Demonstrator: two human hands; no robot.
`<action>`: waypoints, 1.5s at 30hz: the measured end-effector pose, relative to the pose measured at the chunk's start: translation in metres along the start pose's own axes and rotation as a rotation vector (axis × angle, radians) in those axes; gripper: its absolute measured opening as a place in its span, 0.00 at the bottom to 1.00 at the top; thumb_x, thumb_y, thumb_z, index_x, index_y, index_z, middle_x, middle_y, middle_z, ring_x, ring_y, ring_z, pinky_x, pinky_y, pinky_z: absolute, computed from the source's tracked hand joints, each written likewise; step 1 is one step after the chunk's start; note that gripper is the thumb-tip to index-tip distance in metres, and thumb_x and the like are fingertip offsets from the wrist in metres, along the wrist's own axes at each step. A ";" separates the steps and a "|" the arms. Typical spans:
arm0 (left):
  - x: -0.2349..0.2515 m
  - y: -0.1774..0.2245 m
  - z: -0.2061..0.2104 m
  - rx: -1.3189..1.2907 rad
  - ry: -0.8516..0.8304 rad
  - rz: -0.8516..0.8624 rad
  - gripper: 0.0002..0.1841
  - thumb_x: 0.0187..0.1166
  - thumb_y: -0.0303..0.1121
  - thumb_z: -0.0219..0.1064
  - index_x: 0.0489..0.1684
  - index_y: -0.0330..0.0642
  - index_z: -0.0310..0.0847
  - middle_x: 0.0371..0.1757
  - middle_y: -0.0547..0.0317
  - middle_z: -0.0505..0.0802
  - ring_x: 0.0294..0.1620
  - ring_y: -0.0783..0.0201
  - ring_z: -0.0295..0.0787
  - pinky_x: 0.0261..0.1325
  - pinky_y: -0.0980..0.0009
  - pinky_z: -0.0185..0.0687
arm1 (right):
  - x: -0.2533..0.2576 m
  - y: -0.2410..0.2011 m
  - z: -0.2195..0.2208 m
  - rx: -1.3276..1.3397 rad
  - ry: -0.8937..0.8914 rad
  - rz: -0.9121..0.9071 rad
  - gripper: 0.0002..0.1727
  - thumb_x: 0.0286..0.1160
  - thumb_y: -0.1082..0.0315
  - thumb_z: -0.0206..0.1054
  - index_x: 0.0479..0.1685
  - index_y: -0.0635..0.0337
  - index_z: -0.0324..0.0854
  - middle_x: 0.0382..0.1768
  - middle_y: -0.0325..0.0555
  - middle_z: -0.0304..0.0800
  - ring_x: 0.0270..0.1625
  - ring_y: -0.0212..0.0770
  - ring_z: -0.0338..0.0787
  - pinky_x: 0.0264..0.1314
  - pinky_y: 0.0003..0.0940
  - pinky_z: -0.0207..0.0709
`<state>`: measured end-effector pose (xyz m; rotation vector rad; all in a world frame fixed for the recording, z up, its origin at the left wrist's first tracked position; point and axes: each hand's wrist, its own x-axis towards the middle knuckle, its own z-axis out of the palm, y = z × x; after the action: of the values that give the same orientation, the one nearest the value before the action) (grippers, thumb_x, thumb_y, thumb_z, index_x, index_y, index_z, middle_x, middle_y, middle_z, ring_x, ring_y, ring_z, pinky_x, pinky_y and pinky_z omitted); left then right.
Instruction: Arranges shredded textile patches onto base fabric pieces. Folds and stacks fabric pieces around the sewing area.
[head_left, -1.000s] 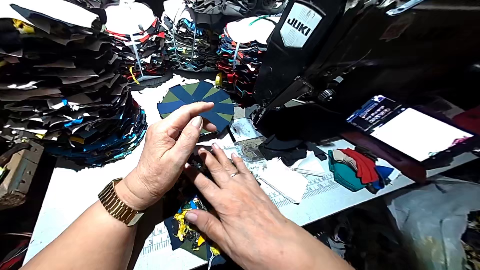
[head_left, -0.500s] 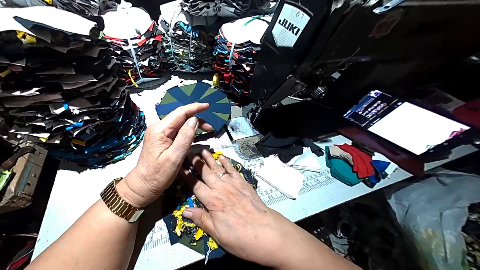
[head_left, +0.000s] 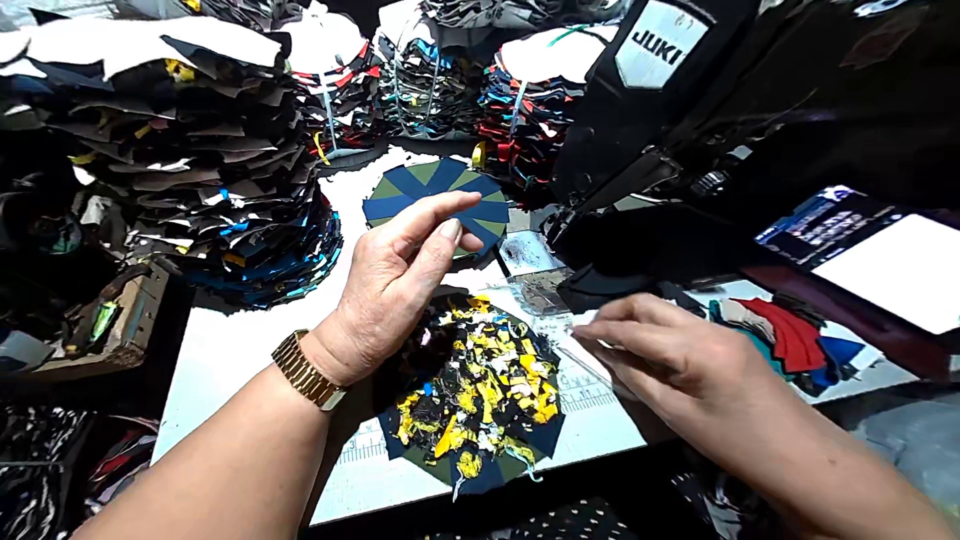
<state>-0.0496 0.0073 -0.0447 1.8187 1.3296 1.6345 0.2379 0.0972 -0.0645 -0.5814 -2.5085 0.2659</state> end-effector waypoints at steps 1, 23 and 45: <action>0.000 0.000 -0.001 -0.004 -0.003 0.000 0.22 0.91 0.31 0.46 0.73 0.30 0.77 0.52 0.53 0.95 0.57 0.61 0.93 0.65 0.60 0.89 | -0.006 0.001 0.002 -0.013 -0.006 0.013 0.16 0.71 0.65 0.63 0.49 0.52 0.95 0.46 0.37 0.87 0.48 0.33 0.87 0.48 0.31 0.85; 0.010 0.003 -0.017 -0.449 0.130 -0.389 0.25 0.96 0.40 0.39 0.80 0.38 0.72 0.51 0.50 0.95 0.54 0.59 0.93 0.62 0.61 0.87 | -0.021 0.013 -0.006 -0.023 -0.037 0.132 0.15 0.70 0.55 0.65 0.43 0.50 0.94 0.48 0.46 0.85 0.42 0.37 0.85 0.38 0.36 0.81; 0.008 0.002 -0.012 -0.440 0.142 -0.413 0.25 0.95 0.43 0.39 0.75 0.45 0.78 0.49 0.54 0.97 0.51 0.62 0.95 0.59 0.66 0.89 | -0.042 -0.004 -0.010 -0.039 0.084 0.183 0.13 0.75 0.56 0.66 0.48 0.46 0.95 0.44 0.35 0.85 0.42 0.25 0.86 0.40 0.21 0.84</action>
<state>-0.0609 0.0090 -0.0354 1.1110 1.1810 1.6775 0.2737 0.0755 -0.0743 -0.8224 -2.3875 0.2547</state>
